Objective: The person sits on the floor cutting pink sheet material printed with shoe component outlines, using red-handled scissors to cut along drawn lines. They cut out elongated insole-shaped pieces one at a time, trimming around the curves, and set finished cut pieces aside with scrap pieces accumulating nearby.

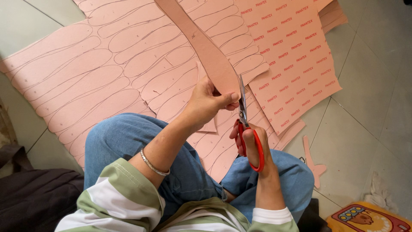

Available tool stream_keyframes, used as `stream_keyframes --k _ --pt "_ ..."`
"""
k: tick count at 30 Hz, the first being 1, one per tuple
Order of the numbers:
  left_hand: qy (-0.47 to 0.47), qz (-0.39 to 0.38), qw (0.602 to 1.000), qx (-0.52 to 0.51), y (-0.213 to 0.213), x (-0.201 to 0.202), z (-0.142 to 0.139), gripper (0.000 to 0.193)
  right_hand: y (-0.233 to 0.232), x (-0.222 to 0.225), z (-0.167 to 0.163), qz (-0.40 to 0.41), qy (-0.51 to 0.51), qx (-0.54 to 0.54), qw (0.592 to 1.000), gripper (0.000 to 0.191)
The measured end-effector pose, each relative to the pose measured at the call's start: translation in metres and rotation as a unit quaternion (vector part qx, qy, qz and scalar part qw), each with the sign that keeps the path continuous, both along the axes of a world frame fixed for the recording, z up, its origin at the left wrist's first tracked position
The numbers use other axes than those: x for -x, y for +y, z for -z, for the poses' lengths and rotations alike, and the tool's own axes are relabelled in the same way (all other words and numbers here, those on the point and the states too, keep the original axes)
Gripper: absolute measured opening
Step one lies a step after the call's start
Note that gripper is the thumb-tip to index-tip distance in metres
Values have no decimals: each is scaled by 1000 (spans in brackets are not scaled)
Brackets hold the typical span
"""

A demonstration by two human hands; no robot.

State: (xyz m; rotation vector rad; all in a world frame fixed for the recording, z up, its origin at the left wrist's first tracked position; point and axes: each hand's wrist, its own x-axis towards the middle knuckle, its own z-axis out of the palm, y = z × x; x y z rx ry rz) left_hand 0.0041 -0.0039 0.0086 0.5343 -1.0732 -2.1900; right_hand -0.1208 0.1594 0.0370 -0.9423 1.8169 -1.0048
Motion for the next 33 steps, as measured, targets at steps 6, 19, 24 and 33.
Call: stream_keyframes --k 6,19,24,33 --pt "-23 15 1000 3 -2 -1 -2 24 1 -1 -4 -28 -16 5 999 107" --pt "-12 64 998 18 0 -4 -1 18 2 -2 1 -24 -20 16 999 106" --pt "20 70 997 10 0 -4 0 19 4 -6 -1 -4 -24 4 1000 105" --pt "-69 111 991 6 2 -3 -4 18 3 -2 -12 -49 -42 22 998 104"
